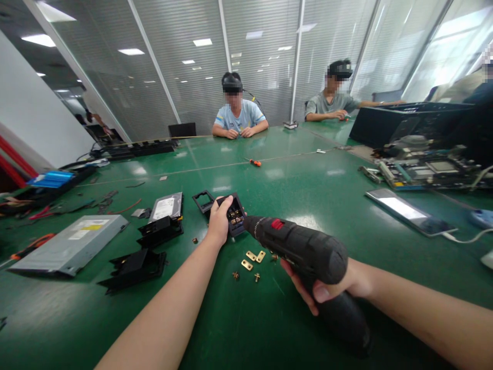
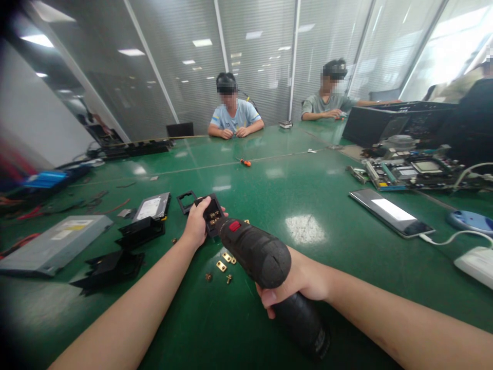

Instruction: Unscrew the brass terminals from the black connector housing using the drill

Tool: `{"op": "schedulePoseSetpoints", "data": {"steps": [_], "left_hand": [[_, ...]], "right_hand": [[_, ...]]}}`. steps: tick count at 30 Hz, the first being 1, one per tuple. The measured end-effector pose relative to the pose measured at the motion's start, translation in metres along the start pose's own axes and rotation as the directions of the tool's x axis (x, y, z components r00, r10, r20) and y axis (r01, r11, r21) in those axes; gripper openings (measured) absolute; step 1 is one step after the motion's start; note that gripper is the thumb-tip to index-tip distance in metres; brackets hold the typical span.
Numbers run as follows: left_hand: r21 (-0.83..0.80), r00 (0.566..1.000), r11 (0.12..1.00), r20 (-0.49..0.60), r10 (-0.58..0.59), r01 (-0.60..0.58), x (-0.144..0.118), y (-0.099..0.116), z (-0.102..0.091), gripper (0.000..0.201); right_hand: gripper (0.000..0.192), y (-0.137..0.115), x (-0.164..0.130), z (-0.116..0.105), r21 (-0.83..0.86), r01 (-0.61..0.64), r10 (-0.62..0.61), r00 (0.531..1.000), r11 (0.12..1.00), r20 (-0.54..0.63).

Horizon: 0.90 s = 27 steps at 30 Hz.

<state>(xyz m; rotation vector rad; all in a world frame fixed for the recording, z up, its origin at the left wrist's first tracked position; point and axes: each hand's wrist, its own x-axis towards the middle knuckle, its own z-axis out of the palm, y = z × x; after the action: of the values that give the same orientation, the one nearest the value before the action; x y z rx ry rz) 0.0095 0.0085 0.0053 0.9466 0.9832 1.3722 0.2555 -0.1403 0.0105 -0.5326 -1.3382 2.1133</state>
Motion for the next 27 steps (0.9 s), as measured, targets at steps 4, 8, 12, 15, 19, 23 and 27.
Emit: {"op": "schedulePoseSetpoints", "data": {"steps": [4,8,12,15,19,23,27], "left_hand": [[0.014,1.0,1.0,0.018,0.0,0.0,0.0,0.0,-0.001,0.045],[0.011,0.999,1.0,0.033,0.008,-0.008,0.0,0.001,-0.003,0.046],[0.015,0.999,1.0,0.051,0.006,-0.007,0.001,0.0,-0.004,0.045],[-0.01,0.999,1.0,0.046,-0.012,0.012,0.001,0.0,-0.004,0.045],[-0.027,0.999,0.999,0.045,-0.017,0.018,0.0,0.001,-0.003,0.043],[0.001,0.999,1.0,0.047,-0.003,0.003,-0.001,0.002,-0.002,0.045],[0.031,0.997,0.999,0.067,0.024,-0.026,0.001,0.001,-0.002,0.048]], "right_hand": [[0.058,0.004,0.001,-0.005,-0.028,0.025,-0.025,0.999,0.999,-0.02],[0.06,0.008,0.002,-0.008,-0.002,0.022,-0.022,1.0,1.0,0.002],[0.061,0.014,0.001,-0.013,0.041,0.028,-0.03,0.999,0.999,0.038],[0.06,0.013,0.001,-0.014,0.037,0.041,-0.042,0.998,0.998,0.035],[0.055,0.006,0.0,-0.008,0.026,0.013,-0.014,1.0,1.0,0.019],[0.052,0.003,0.001,-0.005,0.045,-0.006,0.005,1.0,0.999,0.022],[0.054,0.009,0.001,-0.01,0.049,0.004,-0.005,1.0,0.999,0.02]]}}
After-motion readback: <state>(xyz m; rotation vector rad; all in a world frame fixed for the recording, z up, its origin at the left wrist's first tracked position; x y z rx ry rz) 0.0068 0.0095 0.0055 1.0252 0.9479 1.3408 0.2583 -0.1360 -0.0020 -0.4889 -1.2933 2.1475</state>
